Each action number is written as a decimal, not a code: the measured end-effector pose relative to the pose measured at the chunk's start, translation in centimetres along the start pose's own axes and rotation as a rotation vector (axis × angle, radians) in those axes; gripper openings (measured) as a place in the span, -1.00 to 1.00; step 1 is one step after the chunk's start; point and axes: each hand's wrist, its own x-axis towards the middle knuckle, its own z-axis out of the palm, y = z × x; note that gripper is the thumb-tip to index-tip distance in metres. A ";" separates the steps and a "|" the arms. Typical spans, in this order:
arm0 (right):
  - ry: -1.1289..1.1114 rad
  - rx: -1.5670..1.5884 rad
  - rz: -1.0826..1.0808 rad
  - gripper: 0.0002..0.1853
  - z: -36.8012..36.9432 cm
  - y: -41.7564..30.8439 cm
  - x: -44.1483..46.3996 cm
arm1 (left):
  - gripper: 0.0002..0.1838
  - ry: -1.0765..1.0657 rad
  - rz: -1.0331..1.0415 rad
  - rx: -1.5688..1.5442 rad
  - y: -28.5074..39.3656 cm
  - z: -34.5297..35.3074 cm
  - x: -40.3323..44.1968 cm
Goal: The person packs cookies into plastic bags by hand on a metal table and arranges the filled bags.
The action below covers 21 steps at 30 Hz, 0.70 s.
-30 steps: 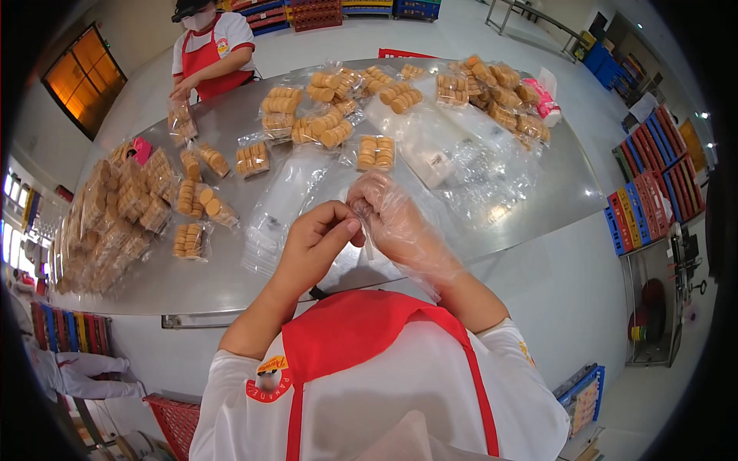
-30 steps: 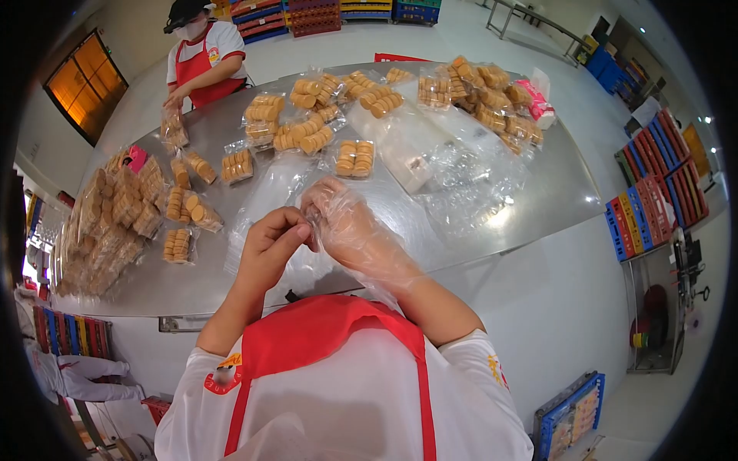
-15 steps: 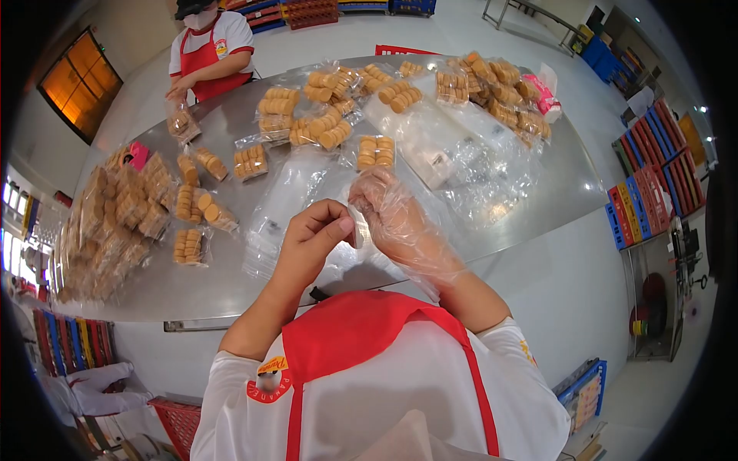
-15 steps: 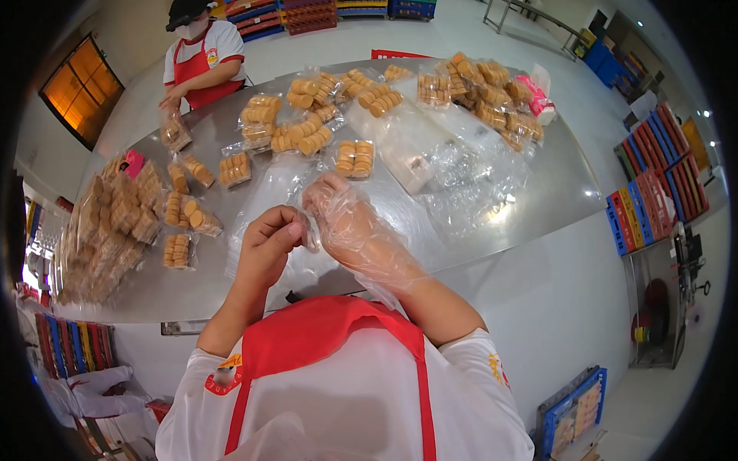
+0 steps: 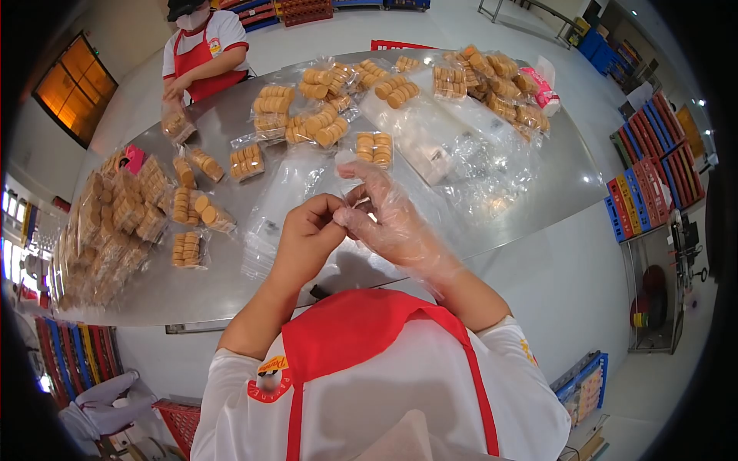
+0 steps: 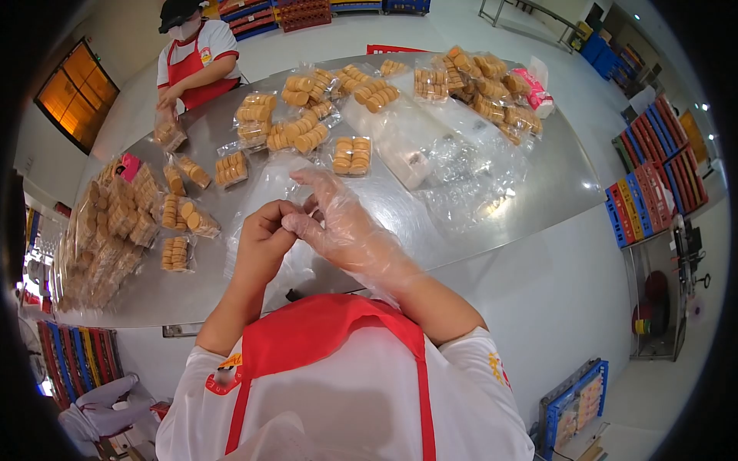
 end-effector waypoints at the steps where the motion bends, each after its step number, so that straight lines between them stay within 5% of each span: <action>1: -0.002 0.110 0.111 -0.77 0.0 -0.5 -0.1 | -0.95 -0.011 0.012 -0.029 0.2 -0.1 0.2; 3: -0.006 0.247 0.301 -0.75 -0.6 -1.0 -0.4 | -0.96 -0.048 0.021 0.020 0.0 -0.7 0.5; 7: -0.019 0.028 0.207 -0.84 -1.1 1.4 -0.4 | -0.91 -0.034 0.161 0.119 -0.7 -1.9 1.4; 9: -0.062 -0.083 0.242 -0.89 -0.9 1.6 -0.2 | -0.89 0.115 0.247 0.319 -1.7 -1.6 2.1; 13: 0.206 -0.073 0.347 -0.85 -2.1 2.7 0.5 | -0.86 0.394 0.576 0.459 0.1 -1.2 3.2; 16: 0.331 0.105 0.466 -0.85 -3.9 2.7 0.6 | -0.75 -0.136 0.406 1.068 4.3 -2.3 1.8; 17: 0.267 -0.367 0.283 -0.94 -4.6 3.3 0.3 | -0.48 -0.202 0.417 1.233 4.5 -2.6 1.9; 20: 0.380 -1.259 -0.663 -0.92 -3.9 3.4 0.5 | -0.29 -0.266 0.280 1.267 5.1 -1.8 2.3; 21: 0.207 -1.217 -0.801 -0.89 -3.5 2.7 0.4 | -0.28 -0.295 0.272 1.232 5.3 -1.5 2.6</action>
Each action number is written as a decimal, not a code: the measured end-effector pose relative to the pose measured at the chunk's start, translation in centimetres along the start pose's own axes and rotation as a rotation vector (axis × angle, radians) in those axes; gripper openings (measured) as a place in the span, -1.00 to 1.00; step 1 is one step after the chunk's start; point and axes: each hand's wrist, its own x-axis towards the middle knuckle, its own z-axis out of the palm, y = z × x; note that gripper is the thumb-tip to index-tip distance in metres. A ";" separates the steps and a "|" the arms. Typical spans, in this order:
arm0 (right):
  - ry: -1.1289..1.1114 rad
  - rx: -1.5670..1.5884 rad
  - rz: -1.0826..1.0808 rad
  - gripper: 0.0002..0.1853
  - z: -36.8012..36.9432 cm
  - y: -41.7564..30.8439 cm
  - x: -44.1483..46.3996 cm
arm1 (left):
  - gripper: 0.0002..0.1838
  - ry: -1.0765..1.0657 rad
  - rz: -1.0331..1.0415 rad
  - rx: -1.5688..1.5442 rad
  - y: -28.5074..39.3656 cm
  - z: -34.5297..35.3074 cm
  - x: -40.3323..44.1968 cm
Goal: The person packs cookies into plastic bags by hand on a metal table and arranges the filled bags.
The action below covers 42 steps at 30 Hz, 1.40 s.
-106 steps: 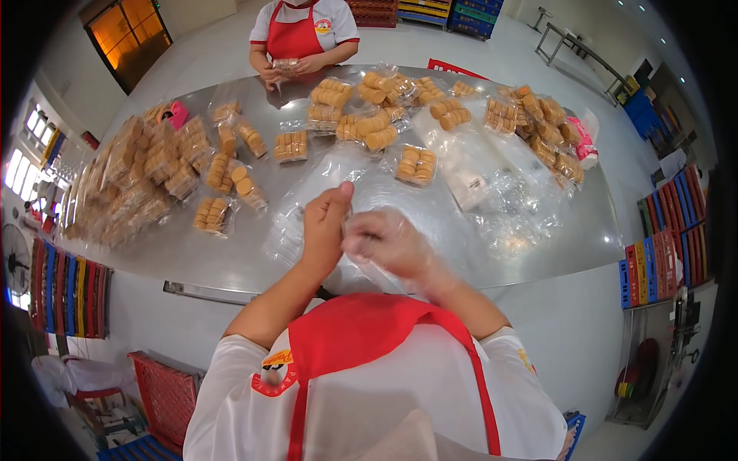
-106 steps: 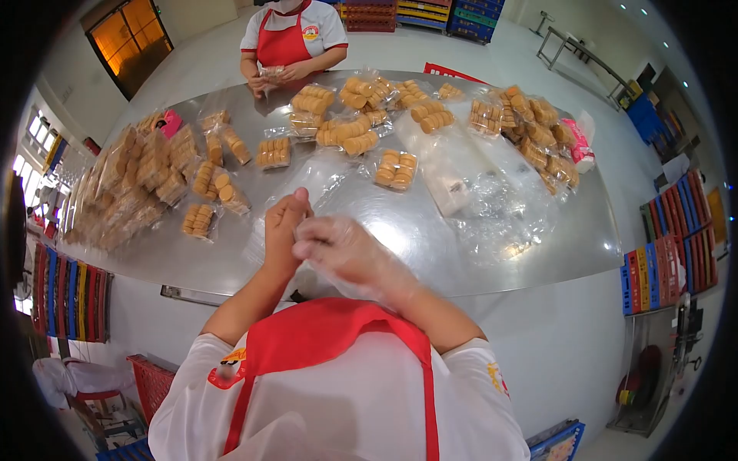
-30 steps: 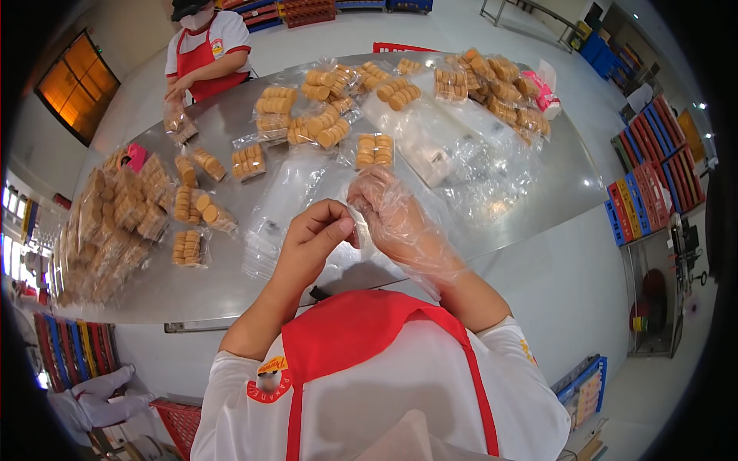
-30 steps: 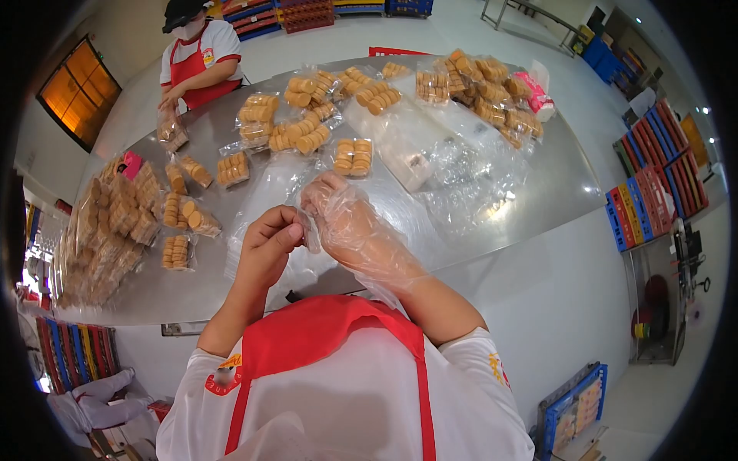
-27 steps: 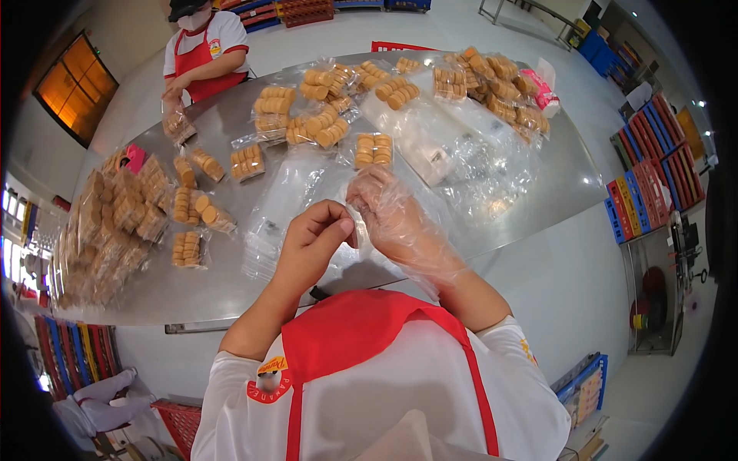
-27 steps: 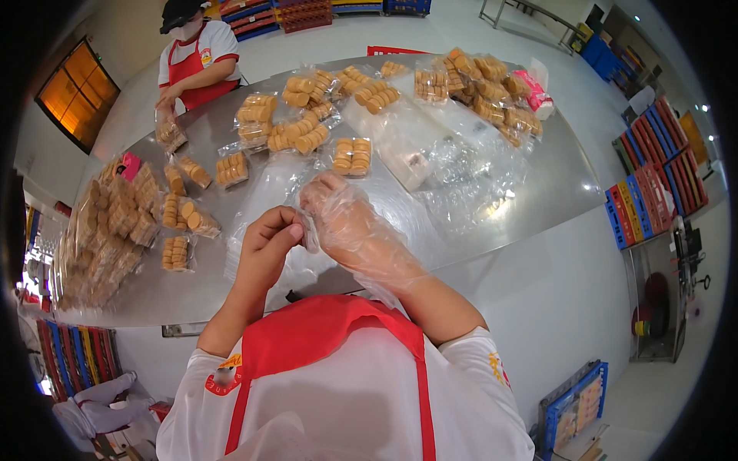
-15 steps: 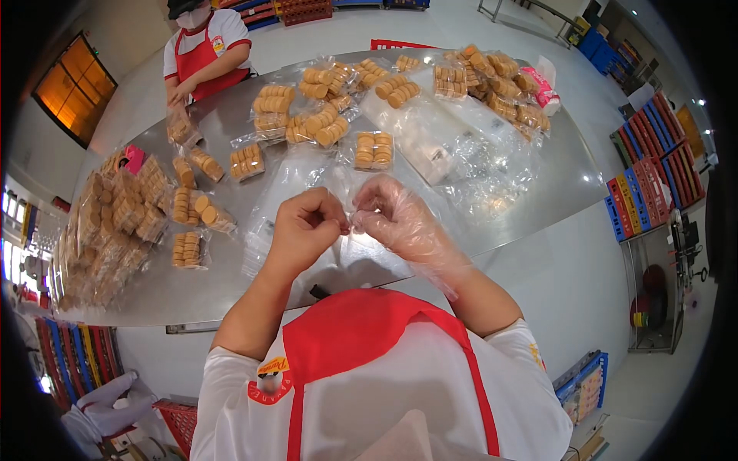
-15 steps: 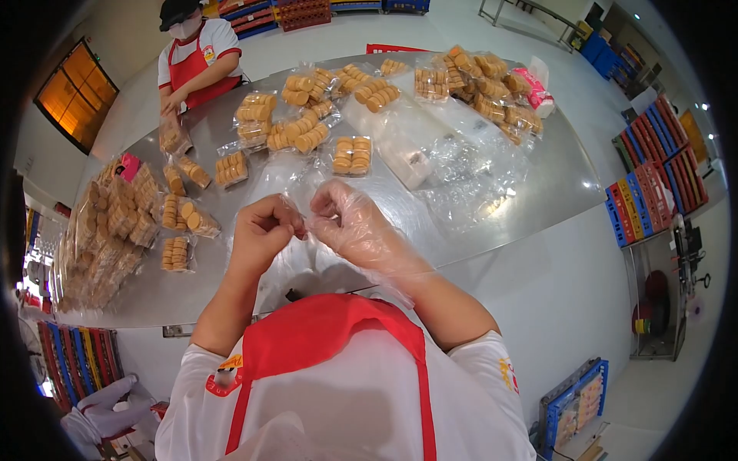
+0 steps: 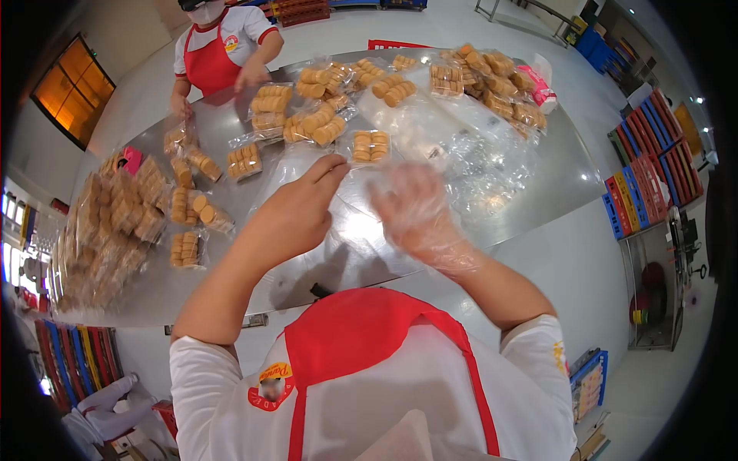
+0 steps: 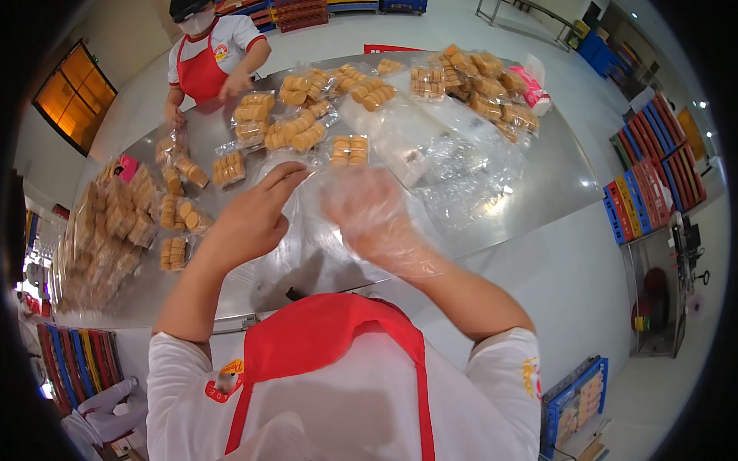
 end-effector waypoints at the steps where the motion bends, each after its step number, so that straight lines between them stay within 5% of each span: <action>1: -0.032 0.097 -0.179 -0.86 -0.9 -0.6 0.7 | -0.27 -0.018 0.013 -0.037 0.3 -0.1 0.5; 2: -0.064 0.193 -0.362 -0.82 -1.4 -0.8 1.2 | -0.26 -0.032 0.025 -0.074 0.6 -0.2 1.1; 5: -0.671 0.320 -0.035 -0.72 -0.9 0.1 0.7 | -0.26 -0.126 0.108 -0.101 1.9 -0.1 2.4; 6: -1.005 0.077 -0.202 -0.68 0.0 1.1 0.9 | -0.29 -0.164 0.172 -0.073 2.8 0.4 2.8; 7: -1.007 0.068 -0.125 -0.67 1.2 1.8 0.8 | -0.32 -0.203 0.236 -0.046 4.0 1.1 3.2; 11: -0.627 0.246 0.239 -0.62 7.0 3.0 0.5 | -0.48 -0.414 0.107 -0.121 11.7 3.9 4.5; 15: -0.405 0.470 0.431 -0.56 9.3 2.9 -0.6 | -0.52 -0.242 0.599 -0.484 9.6 5.2 3.3; 17: -0.368 0.564 0.472 -0.54 7.9 2.5 -1.0 | -0.52 0.378 0.266 -0.500 3.9 4.8 3.3; 19: -0.342 0.653 0.518 -0.44 6.2 1.3 -0.1 | -0.69 0.826 -0.078 -0.008 -2.6 4.1 4.3; 21: -0.340 0.754 0.543 -0.25 5.1 0.2 0.6 | -0.74 0.607 -0.369 -0.487 -7.3 6.4 3.2; 24: -0.399 0.881 0.577 -0.04 5.1 -0.5 0.8 | -0.76 0.319 -0.494 -1.131 -10.2 9.0 2.0; 27: -0.446 0.932 0.608 -0.02 4.7 -1.0 0.1 | -0.82 0.500 -0.546 -1.196 -10.9 9.9 1.5; 31: -0.618 1.049 0.808 -0.24 -0.5 -1.1 -1.3 | -0.83 0.752 -0.683 -1.272 -14.9 8.7 0.0; 33: -0.404 0.657 0.469 -0.36 2.2 -0.1 -5.6 | -0.82 0.702 -0.699 -1.281 -16.8 9.0 -0.7; 35: -0.286 0.526 0.443 -0.48 2.9 -0.8 -7.1 | -0.76 0.624 -0.712 -1.217 -15.7 9.7 -0.2; 38: -0.230 0.882 0.862 -0.70 4.2 -1.2 -9.2 | -0.70 0.601 -0.769 -1.048 -17.8 11.9 0.9; 40: -0.364 0.486 1.037 -0.72 2.8 1.5 -12.9 | -0.69 0.529 -0.764 -0.840 -20.9 13.0 0.9; 42: -0.010 0.686 1.419 -0.70 0.4 4.2 -13.4 | -0.68 0.455 -0.781 -0.686 -22.2 12.9 1.6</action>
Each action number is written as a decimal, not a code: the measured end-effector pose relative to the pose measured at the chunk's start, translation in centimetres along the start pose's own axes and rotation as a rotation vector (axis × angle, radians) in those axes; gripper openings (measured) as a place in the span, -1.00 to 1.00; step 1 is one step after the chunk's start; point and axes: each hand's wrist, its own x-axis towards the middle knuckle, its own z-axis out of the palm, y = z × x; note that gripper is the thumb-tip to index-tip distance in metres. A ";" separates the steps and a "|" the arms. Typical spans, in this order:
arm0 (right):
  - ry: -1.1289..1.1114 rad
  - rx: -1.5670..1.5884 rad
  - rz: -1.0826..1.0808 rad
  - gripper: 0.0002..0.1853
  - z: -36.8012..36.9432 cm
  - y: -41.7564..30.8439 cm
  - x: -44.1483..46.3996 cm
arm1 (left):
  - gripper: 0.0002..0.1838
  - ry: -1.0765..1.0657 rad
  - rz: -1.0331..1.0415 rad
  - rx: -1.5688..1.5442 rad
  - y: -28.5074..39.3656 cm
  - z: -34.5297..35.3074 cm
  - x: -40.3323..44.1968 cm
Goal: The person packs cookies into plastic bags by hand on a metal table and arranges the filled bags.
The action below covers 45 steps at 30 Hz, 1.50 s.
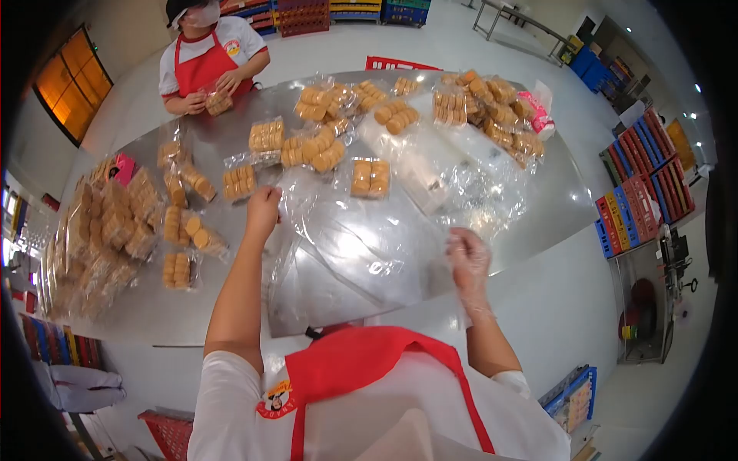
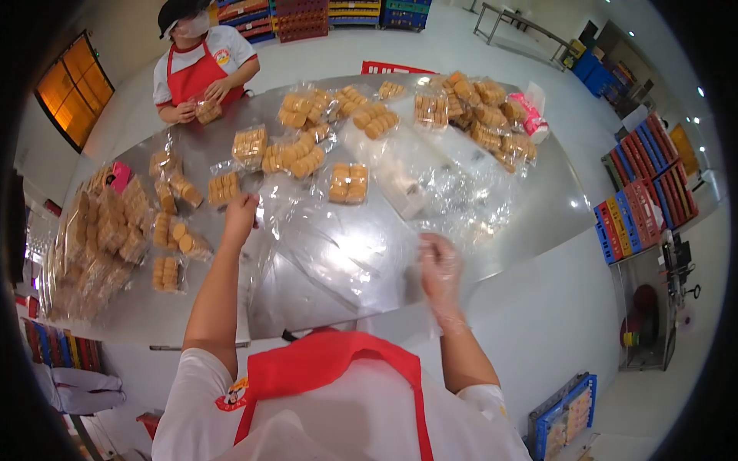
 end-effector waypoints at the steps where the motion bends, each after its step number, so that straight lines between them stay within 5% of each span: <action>1: 0.025 -0.127 -0.116 -0.67 0.0 -2.1 0.8 | -0.67 -0.019 -0.018 0.070 0.3 0.0 0.4; 5: 0.041 -0.725 -0.660 -0.46 3.2 -7.5 7.6 | -0.60 0.243 0.225 0.305 -2.9 1.2 2.6; 7: -0.121 -0.698 -0.545 -0.30 6.7 -10.7 10.8 | -0.52 0.544 0.316 0.381 1.0 2.1 -1.6; 9: -0.160 -0.827 -0.628 -0.22 9.9 -10.7 15.2 | -0.43 0.538 0.439 0.141 3.4 3.4 -7.0; 11: 0.022 -1.004 -0.697 -0.16 13.9 -8.0 19.8 | -0.37 0.383 0.610 0.347 -0.3 5.5 -11.4; 15: -0.176 -1.104 -0.270 -0.14 15.5 -10.6 23.3 | -0.36 -0.054 0.869 0.543 -0.5 8.6 -17.8; 18: -0.226 -1.129 -0.164 -0.12 15.3 -10.7 25.7 | -0.44 -0.118 0.932 0.576 0.0 9.3 -18.3; 23: -0.308 -1.029 -0.129 -0.12 13.6 -11.8 24.7 | -0.52 -0.024 0.756 0.597 -0.1 7.9 -16.9; 26: -0.336 -0.265 -0.096 -0.16 10.8 -9.9 22.6 | -0.59 0.068 0.698 0.431 0.0 6.2 -17.0; 28: -0.503 0.622 -0.098 -0.27 9.1 -10.3 15.9 | -0.53 0.047 0.637 0.197 2.2 5.6 -16.9; 30: -0.658 0.927 0.352 -0.36 7.3 -11.9 9.7 | -0.42 0.000 0.508 -0.112 5.3 5.8 -16.5; 32: -1.033 1.150 0.539 -0.46 7.9 -8.4 6.9 | -0.41 -0.137 0.176 -0.522 8.5 6.2 -16.3; 34: -1.067 1.052 0.550 -0.47 8.0 -8.7 1.6 | -0.36 -0.383 -0.004 -0.772 9.6 5.9 -15.6; 38: -0.584 0.809 0.543 -0.47 8.9 -6.9 -3.8 | -0.29 -0.355 -0.235 -0.730 7.9 5.5 -16.5; 40: -0.616 0.930 0.600 -0.48 8.2 -5.7 -3.9 | -0.26 -0.324 -0.285 -0.756 8.3 4.7 -17.4; 44: -0.702 0.878 0.609 -0.53 6.6 -7.8 -4.7 | -0.13 -0.294 0.653 0.211 9.2 2.6 -19.7; 45: -0.746 0.869 0.594 -0.51 6.8 -7.9 -5.0 | -0.17 -0.326 0.760 0.239 9.0 2.7 -19.7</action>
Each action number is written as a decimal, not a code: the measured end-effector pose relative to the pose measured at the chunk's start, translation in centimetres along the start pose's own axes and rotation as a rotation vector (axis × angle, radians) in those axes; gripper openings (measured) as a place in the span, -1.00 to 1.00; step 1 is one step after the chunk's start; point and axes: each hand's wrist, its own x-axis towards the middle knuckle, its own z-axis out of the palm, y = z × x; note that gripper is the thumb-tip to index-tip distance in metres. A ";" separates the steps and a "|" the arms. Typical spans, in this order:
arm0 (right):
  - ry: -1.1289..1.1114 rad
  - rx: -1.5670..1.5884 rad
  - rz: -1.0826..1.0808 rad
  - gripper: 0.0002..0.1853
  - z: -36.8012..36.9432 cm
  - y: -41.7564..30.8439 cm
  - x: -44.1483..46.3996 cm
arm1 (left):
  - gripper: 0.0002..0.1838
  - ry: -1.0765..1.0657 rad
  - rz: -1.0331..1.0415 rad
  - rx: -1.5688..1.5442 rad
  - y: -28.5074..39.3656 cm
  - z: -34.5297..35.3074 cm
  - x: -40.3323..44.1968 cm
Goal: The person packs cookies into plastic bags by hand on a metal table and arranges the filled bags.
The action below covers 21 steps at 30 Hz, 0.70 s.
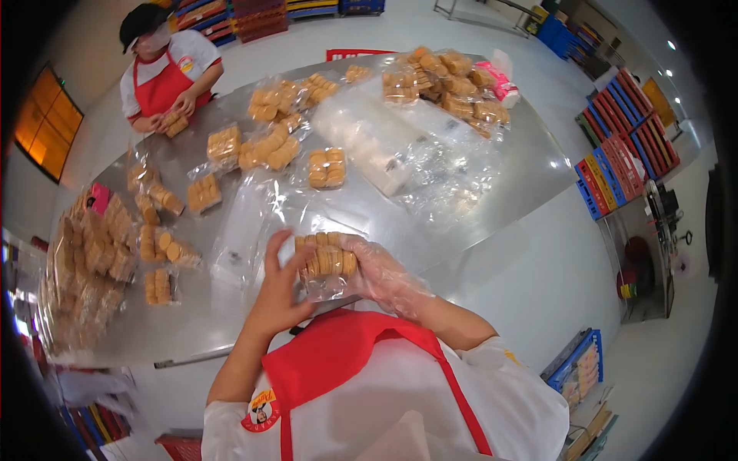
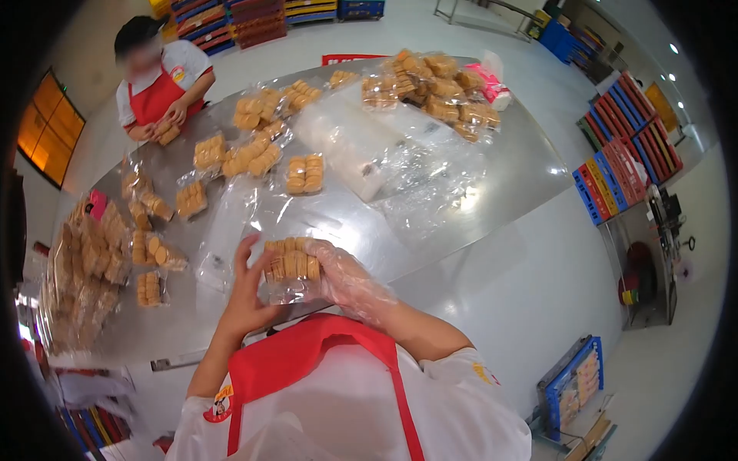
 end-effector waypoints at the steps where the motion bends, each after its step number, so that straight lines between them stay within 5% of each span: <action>1: 0.038 -0.179 0.100 -0.46 -0.4 -0.1 -0.1 | -0.20 -0.031 0.094 0.038 -0.6 0.2 0.1; 3: 0.114 -0.535 0.170 -0.33 -2.1 0.4 0.8 | -0.36 0.057 0.127 0.021 -0.7 0.5 -0.5; 6: 0.193 -0.722 -0.172 -0.32 -1.7 1.2 1.7 | -0.53 0.202 -0.590 -0.680 1.6 0.0 -0.5; 10: 0.020 -0.256 -0.189 -0.53 0.8 2.2 1.3 | -0.67 0.126 -0.585 -0.842 2.2 -0.8 -0.3; 21: 0.054 -0.173 -0.001 -0.82 1.6 3.3 1.6 | -0.92 0.353 -0.877 -1.058 1.0 0.9 -3.2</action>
